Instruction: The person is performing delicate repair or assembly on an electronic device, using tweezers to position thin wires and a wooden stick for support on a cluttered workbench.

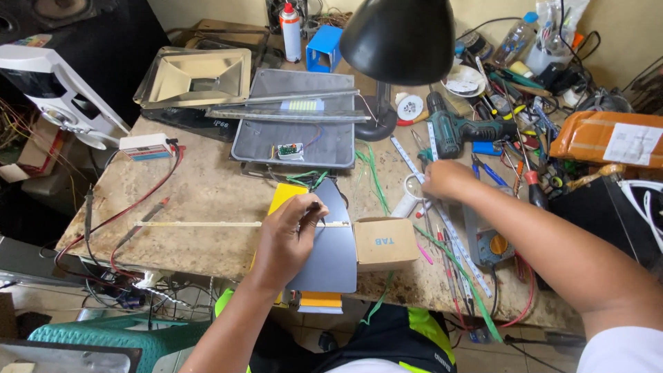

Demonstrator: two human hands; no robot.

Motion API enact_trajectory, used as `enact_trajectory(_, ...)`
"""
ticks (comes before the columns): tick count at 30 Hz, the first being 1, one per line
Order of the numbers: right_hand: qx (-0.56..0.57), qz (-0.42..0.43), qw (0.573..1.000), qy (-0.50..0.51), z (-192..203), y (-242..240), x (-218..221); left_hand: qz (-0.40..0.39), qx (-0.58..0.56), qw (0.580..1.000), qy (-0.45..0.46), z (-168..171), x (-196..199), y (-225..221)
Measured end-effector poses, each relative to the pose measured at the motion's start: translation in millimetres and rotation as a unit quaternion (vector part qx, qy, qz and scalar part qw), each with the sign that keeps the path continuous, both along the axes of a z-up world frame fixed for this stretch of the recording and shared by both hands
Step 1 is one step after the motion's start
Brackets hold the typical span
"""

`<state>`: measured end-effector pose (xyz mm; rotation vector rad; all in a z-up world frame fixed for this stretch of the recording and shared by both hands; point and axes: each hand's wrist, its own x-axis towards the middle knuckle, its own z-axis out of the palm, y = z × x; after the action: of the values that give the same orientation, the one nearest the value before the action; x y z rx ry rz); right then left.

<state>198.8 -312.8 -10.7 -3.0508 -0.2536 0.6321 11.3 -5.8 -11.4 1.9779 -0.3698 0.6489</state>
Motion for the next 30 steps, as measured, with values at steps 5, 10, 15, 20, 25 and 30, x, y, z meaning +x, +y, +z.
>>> enact_trajectory(5, 0.008, -0.012, 1.0, -0.017, 39, 18, -21, 0.02, 0.018, 1.0, 0.008, 1, -2, 0)
enact_trajectory(10, 0.002, -0.003, 1.0, -0.014, 5, 5, -6, 0.017, -0.007, 1.0, 0.004, 3, 0, -2)
enact_trajectory(15, 0.027, -0.021, 0.999, -0.016, -9, -4, 3, 0.017, -0.017, 1.0, 0.003, 3, 0, 0)
enact_trajectory(20, 0.04, -0.017, 0.998, -0.051, -6, -2, -3, 0.008, -0.011, 1.0, 0.007, 7, -2, 3)
enact_trajectory(25, 0.091, 0.011, 0.99, -0.108, 22, 7, -26, 0.007, -0.014, 1.0, 0.014, 7, -4, 1)
enact_trajectory(30, 0.164, 0.101, 0.959, -0.209, 16, 45, -7, 0.016, -0.013, 1.0, 0.016, 3, -6, 0)
